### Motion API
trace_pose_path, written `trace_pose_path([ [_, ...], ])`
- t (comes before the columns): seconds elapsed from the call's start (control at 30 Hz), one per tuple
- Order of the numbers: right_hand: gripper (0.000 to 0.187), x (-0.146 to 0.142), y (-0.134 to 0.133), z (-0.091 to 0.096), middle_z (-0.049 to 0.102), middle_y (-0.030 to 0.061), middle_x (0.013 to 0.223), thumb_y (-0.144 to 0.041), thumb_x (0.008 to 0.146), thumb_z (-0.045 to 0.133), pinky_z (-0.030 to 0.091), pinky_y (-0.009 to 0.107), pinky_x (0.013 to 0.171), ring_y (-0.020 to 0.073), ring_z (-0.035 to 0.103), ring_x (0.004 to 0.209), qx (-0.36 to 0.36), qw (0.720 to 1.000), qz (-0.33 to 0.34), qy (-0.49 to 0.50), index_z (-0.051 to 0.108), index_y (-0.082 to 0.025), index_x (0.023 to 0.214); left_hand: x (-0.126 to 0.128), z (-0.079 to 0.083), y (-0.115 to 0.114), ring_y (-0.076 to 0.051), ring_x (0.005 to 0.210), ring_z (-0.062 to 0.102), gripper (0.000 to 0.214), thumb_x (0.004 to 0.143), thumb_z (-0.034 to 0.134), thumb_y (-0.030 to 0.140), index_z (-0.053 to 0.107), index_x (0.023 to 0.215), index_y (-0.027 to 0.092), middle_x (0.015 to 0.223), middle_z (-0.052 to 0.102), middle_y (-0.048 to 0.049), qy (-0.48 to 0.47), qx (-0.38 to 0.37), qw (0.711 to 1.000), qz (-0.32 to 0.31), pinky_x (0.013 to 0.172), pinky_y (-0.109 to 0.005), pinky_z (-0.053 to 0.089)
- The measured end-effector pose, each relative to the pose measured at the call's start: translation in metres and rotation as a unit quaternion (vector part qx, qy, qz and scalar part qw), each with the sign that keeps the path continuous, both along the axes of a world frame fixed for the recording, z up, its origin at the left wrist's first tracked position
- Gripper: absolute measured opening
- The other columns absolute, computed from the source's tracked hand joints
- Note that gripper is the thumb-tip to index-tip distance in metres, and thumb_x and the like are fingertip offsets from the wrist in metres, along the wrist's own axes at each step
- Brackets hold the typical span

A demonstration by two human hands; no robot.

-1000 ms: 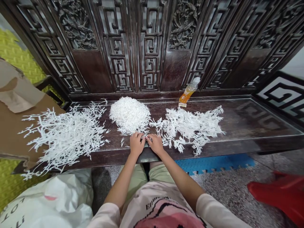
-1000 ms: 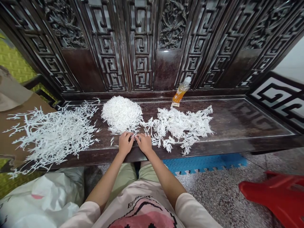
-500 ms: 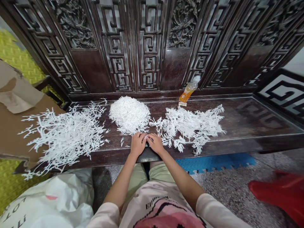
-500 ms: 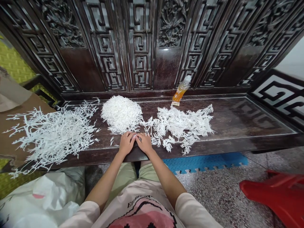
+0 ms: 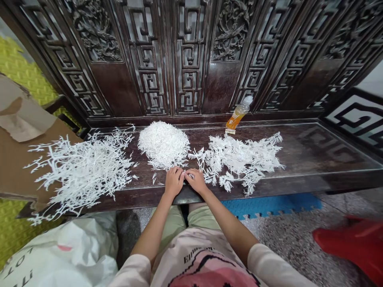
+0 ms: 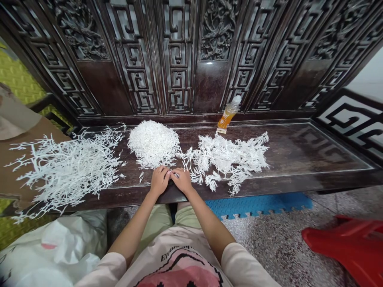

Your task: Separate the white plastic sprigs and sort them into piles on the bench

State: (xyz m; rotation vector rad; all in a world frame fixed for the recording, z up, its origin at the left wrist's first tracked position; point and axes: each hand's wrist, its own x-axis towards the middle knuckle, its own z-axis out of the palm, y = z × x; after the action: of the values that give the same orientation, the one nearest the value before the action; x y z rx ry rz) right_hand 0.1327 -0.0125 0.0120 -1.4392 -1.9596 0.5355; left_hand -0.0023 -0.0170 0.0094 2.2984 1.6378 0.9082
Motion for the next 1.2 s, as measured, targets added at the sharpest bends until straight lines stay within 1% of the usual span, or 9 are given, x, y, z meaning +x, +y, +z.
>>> trace_pose_path([
  [0.23,0.019,0.000,0.000,-0.001,0.066,-0.0018,0.086,-0.030,0.081,0.045,0.032,0.026,0.075,0.0141,0.054,0.082,-0.014,1.000,0.010,-0.009,0.063,-0.024,0.078,0.000,-0.001,-0.001,-0.018,0.081,0.047,0.021,0.083,0.035,0.025,0.054,0.077,0.019,0.082,0.052,-0.0057,0.004,0.004,1.000,0.020,0.074,-0.033,0.037],
  [0.4,0.019,-0.001,0.000,-0.001,0.066,-0.0014,0.089,-0.033,0.080,0.046,0.032,0.027,0.078,0.0143,0.055,0.084,-0.015,1.000,0.003,0.007,0.063,-0.024,0.080,0.000,-0.002,0.000,-0.018,0.081,0.047,0.020,0.082,0.036,0.025,0.054,0.077,0.019,0.082,0.052,-0.0061,0.003,0.002,1.000,0.027,0.074,-0.033,0.037],
  [0.57,0.018,0.000,0.001,-0.003,0.066,-0.0011,0.088,-0.029,0.080,0.047,0.032,0.026,0.078,0.0141,0.056,0.084,-0.009,1.000,0.002,0.009,0.063,-0.023,0.081,0.001,-0.001,0.000,-0.018,0.082,0.046,0.023,0.083,0.035,0.029,0.054,0.076,0.018,0.083,0.051,-0.0059,0.031,-0.007,0.999,0.011,0.074,-0.033,0.037],
  [0.67,0.018,0.000,0.001,-0.003,0.065,-0.0009,0.086,-0.028,0.081,0.045,0.030,0.026,0.075,0.0137,0.055,0.082,-0.013,1.000,0.003,-0.021,0.063,-0.023,0.080,0.002,-0.001,0.001,-0.018,0.083,0.046,0.023,0.084,0.034,0.029,0.054,0.076,0.018,0.084,0.051,-0.0056,0.048,-0.008,0.999,0.006,0.075,-0.033,0.037],
  [0.87,0.022,-0.002,-0.001,-0.003,0.061,0.0000,0.079,-0.031,0.084,0.041,0.024,0.026,0.069,0.0130,0.052,0.079,-0.004,0.994,-0.004,-0.109,0.061,-0.023,0.082,0.003,-0.003,0.003,-0.018,0.081,0.046,0.021,0.083,0.035,0.024,0.053,0.075,0.018,0.083,0.051,-0.0058,0.061,-0.023,0.998,0.008,0.073,-0.033,0.037],
  [1.1,0.022,-0.005,-0.001,-0.004,0.060,0.0007,0.079,-0.032,0.084,0.041,0.021,0.027,0.068,0.0133,0.051,0.078,0.000,0.989,-0.013,-0.144,0.061,-0.023,0.081,-0.001,-0.010,0.010,-0.017,0.078,0.047,0.022,0.082,0.036,0.023,0.051,0.066,0.018,0.078,0.051,-0.0042,0.035,-0.058,0.998,-0.007,0.070,-0.031,0.037],
  [1.2,0.022,-0.006,0.003,-0.008,0.060,0.0021,0.080,-0.030,0.084,0.040,0.023,0.027,0.068,0.0137,0.051,0.076,-0.015,0.986,-0.049,-0.158,0.061,-0.022,0.081,-0.001,-0.011,0.011,-0.016,0.075,0.047,0.022,0.080,0.036,0.021,0.049,0.063,0.018,0.075,0.051,-0.0038,0.021,-0.057,0.998,-0.004,0.069,-0.030,0.037],
])
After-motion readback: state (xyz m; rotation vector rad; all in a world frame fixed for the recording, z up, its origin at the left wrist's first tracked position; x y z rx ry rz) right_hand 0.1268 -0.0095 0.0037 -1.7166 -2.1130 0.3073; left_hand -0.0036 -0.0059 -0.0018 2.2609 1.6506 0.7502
